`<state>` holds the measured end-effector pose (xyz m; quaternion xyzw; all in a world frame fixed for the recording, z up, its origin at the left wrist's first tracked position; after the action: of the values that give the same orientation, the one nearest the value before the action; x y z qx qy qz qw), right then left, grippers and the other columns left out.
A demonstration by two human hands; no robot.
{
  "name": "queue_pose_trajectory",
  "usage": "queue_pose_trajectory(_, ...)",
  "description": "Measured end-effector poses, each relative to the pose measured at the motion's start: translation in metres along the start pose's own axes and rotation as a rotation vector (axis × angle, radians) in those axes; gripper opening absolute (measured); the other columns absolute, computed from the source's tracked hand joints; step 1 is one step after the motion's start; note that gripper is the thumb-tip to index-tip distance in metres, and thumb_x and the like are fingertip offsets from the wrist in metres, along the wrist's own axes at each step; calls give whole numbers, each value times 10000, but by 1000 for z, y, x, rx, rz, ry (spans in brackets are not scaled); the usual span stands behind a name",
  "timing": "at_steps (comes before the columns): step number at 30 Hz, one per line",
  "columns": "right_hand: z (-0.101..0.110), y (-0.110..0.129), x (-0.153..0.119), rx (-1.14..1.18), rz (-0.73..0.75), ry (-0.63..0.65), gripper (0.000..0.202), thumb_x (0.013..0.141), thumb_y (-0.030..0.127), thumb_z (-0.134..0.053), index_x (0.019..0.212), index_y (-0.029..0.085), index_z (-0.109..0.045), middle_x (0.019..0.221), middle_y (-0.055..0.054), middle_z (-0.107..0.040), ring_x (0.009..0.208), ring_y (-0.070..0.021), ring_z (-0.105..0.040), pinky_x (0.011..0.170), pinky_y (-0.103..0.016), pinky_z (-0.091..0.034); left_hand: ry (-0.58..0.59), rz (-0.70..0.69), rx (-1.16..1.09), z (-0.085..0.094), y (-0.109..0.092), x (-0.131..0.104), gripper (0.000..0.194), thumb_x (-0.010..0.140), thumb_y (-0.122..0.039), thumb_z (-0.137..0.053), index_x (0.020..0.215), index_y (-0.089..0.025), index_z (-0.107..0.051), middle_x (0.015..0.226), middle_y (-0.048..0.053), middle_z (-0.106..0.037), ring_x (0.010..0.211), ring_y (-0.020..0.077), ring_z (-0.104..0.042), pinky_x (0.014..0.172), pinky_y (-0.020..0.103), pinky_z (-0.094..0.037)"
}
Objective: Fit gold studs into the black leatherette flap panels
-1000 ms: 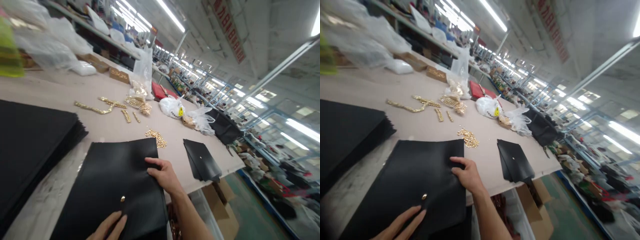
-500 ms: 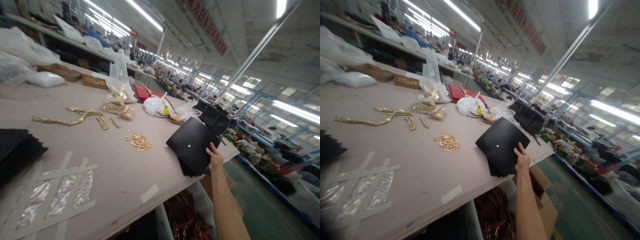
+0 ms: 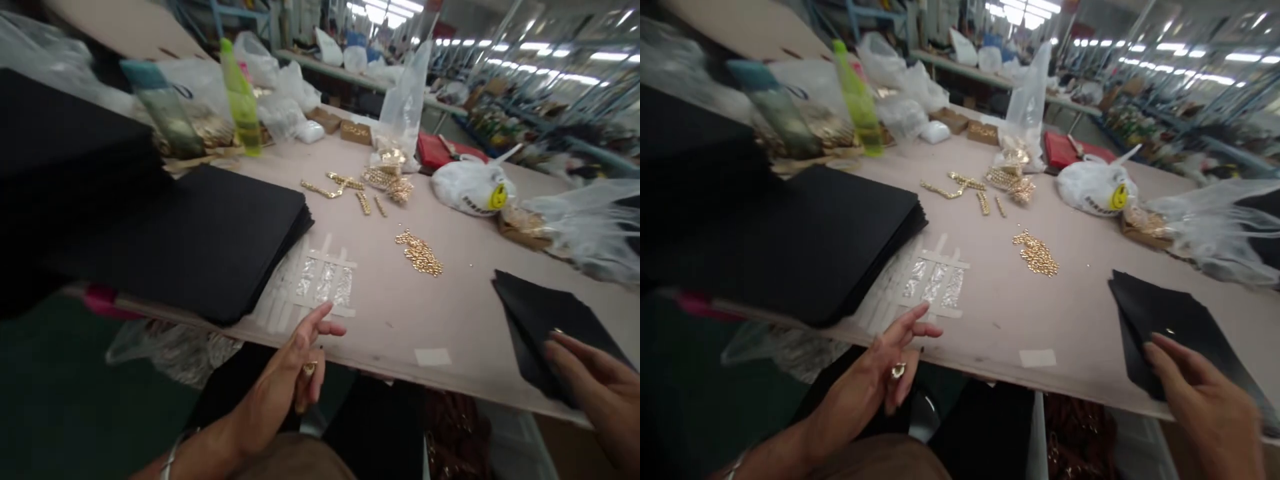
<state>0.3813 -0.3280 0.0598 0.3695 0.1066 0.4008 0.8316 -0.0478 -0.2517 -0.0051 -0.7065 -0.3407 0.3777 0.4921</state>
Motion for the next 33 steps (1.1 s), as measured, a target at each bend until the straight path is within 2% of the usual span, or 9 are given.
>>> queue_pose_trajectory(1,-21,18,-15,-4,-12,53,192,701,496,-749,869,405,-763,756,-90,-751,714,-252,-701,630,-398,-497,9,-22,7,0,-2,1,625,983,-581,-90,1518,-293,-231,1195,115,-597,488,58,-397,415,224,-348)
queue_pose_trajectory(5,-124,132,-101,185,449,562,158,831,360,-685,961,293,-744,944,-51,-741,853,-227,-685,747,-334,-533,60,-59,31,4,-5,-2,653,967,-630,-97,1536,-316,-163,1305,125,-540,503,52,-386,421,223,-331)
queue_pose_trajectory(9,-183,208,-159,307,663,887,202,897,215,-634,1081,282,-684,917,-10,-694,788,-147,-631,727,-241,-499,66,-104,131,13,-15,-14,798,900,-748,-161,1552,-293,-107,1405,142,-467,645,90,-530,534,245,-448)
queue_pose_trajectory(15,-215,234,-181,364,704,966,129,910,205,-590,951,226,-710,874,-33,-692,810,-158,-635,736,-233,-484,39,-343,421,28,-30,-32,803,923,-704,-155,1558,-254,43,1467,150,-429,1128,246,-597,979,416,-477)
queue_pose_trajectory(19,-239,230,-194,397,544,1092,220,937,304,-553,827,193,-708,771,-35,-707,741,-165,-653,711,-244,-494,-40,-546,537,36,-33,-42,766,957,-642,-171,1552,-226,72,1367,142,-546,1124,256,-622,958,386,-494)
queue_pose_trajectory(22,-254,229,-201,477,281,1221,329,925,453,-564,791,177,-682,670,-27,-668,618,-150,-617,605,-238,-489,-152,-573,483,48,-37,-48,727,961,-629,-195,1552,-217,-104,1272,129,-625,1077,261,-648,896,351,-525)
queue_pose_trajectory(24,-256,235,-196,526,168,1196,356,895,505,-592,793,175,-678,623,-18,-638,569,-142,-594,578,-242,-491,-285,-499,384,62,-40,-54,624,968,-597,-259,1471,-239,-346,1189,98,-663,1017,248,-660,862,326,-527)
queue_pose_trajectory(27,-256,259,-170,479,220,1026,279,806,462,-707,783,184,-703,646,-20,-659,591,-154,-616,573,-245,-498,-489,-305,192,86,-35,-64,435,974,-534,-355,1152,-242,-623,928,47,-687,883,204,-649,805,290,-508)
queue_pose_trajectory(33,-290,353,-118,427,602,730,205,805,327,-680,970,217,-730,830,-15,-722,745,-167,-662,724,-286,-523,-691,-72,-121,134,-15,-74,419,942,-593,-416,981,-211,-583,664,-49,-585,416,54,-322,432,196,-293)
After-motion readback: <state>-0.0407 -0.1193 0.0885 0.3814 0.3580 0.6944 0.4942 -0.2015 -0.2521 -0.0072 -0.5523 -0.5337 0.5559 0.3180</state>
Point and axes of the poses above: each hand's wrist, its own x-axis towards the middle knuckle, its own z-axis out of the back of the hand, y = z × x, the point moved 6 cm from there along x, towards the middle knuckle
